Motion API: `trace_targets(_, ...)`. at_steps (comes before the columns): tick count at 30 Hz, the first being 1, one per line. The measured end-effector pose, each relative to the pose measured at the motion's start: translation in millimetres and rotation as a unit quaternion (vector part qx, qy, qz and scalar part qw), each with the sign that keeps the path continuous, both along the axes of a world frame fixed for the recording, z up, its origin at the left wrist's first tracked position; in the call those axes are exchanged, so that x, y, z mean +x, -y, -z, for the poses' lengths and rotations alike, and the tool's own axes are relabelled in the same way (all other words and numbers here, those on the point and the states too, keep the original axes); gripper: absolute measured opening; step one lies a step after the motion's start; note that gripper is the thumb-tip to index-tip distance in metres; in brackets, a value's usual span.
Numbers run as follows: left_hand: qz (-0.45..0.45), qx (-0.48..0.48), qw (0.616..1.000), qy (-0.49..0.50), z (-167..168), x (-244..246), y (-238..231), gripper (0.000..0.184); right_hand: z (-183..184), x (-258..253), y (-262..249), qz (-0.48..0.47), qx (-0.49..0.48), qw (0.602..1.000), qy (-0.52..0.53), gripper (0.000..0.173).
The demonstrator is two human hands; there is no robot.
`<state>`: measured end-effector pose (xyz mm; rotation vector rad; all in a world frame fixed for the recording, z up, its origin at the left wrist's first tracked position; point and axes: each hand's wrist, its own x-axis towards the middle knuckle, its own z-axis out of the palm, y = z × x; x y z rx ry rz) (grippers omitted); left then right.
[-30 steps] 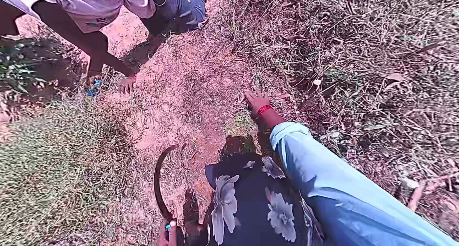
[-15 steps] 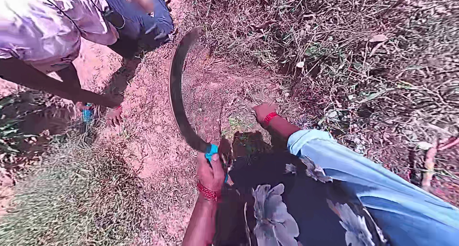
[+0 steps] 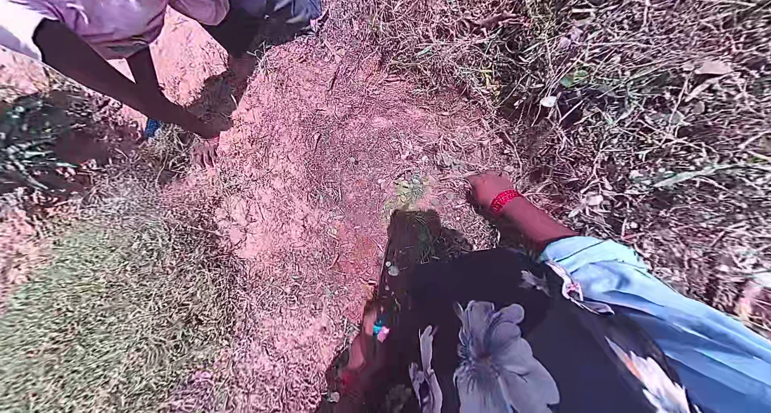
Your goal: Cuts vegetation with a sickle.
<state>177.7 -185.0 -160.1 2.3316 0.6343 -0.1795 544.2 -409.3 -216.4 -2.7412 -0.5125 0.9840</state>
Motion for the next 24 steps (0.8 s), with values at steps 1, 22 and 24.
trace_targets(1,0.018,0.036,0.999,0.027,3.7,-13.1,-16.7,0.056,-9.8,-5.9,8.7,0.014,0.008,1.0,0.017,0.039)
trace_targets(22,-0.265,0.034,0.963,0.045,-30.4,-63.8,-31.7,0.048,-40.2,-16.1,-114.7,-0.101,0.212,0.959,0.162,0.033)
trace_targets(24,-0.246,0.054,0.963,0.093,-19.6,-71.0,-35.9,0.048,-26.5,-40.4,-144.8,-0.222,0.189,0.955,0.046,0.04)
